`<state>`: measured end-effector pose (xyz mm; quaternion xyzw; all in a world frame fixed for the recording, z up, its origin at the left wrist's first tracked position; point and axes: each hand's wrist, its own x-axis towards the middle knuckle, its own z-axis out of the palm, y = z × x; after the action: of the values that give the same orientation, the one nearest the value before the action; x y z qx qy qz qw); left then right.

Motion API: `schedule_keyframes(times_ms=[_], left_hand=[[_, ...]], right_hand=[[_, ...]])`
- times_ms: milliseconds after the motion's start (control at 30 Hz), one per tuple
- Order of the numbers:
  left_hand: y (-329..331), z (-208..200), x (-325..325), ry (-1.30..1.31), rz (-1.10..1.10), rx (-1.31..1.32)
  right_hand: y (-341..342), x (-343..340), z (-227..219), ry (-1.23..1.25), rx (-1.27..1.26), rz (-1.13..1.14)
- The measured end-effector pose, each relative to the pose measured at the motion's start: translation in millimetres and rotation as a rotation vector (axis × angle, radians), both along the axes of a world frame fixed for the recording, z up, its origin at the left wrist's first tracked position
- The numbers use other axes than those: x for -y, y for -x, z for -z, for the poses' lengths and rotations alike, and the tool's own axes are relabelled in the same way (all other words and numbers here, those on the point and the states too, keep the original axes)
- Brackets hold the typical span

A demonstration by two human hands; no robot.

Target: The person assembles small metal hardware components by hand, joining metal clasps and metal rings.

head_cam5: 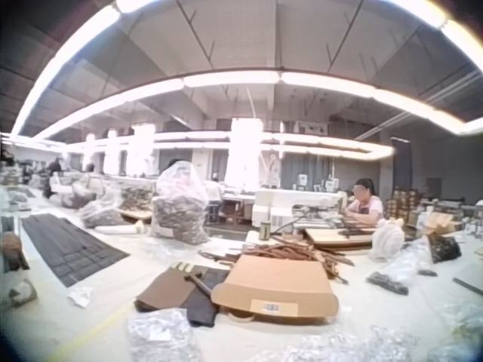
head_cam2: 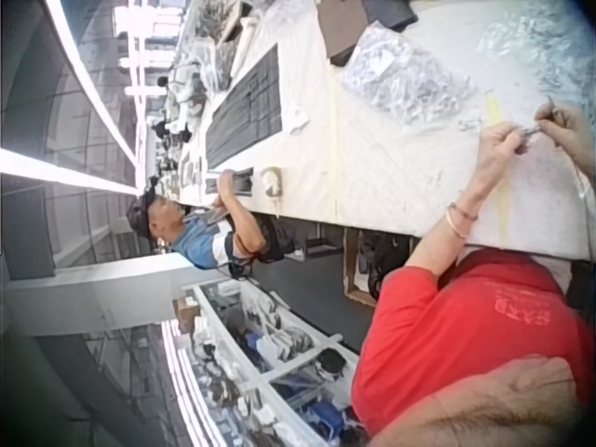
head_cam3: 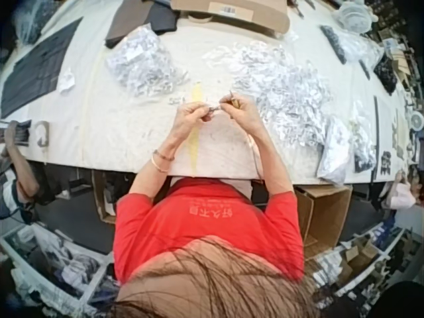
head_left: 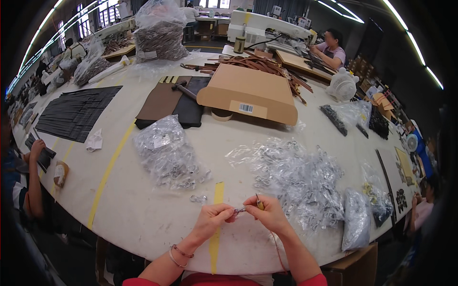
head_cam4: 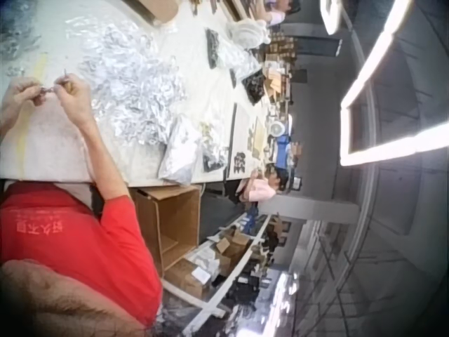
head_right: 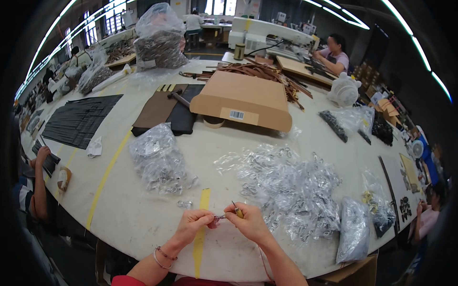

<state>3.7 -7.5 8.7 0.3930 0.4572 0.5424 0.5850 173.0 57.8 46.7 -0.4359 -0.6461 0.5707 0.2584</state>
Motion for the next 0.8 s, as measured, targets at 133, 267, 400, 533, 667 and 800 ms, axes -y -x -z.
schedule_keyframes(times_ms=[133, 267, 400, 533, 667, 800], left_hand=[[-1.2, 7.2, 1.2, -0.211, -0.031, -0.403], [-6.7, 8.7, 0.9, -0.125, -0.160, -0.268], [-14.3, 4.7, 1.4, 0.006, -0.129, 0.047], [-12.2, 0.2, 1.8, 0.116, -0.092, 0.161], [-9.0, -0.6, -1.3, 0.199, 0.022, 0.388], [-10.1, 8.2, -1.4, 0.104, -0.024, 0.323]], right_hand=[[6.0, 2.2, -4.2, -0.660, 0.186, -0.205], [13.2, 8.0, 7.2, -0.798, 0.258, -0.329], [10.5, 4.9, 13.8, 0.112, -0.119, 0.043], [12.5, 1.2, 18.8, -0.002, -0.030, -0.022], [17.5, -2.4, 16.2, -0.140, -0.045, 0.071], [17.6, -6.6, 16.3, -0.101, 0.022, 0.000]])
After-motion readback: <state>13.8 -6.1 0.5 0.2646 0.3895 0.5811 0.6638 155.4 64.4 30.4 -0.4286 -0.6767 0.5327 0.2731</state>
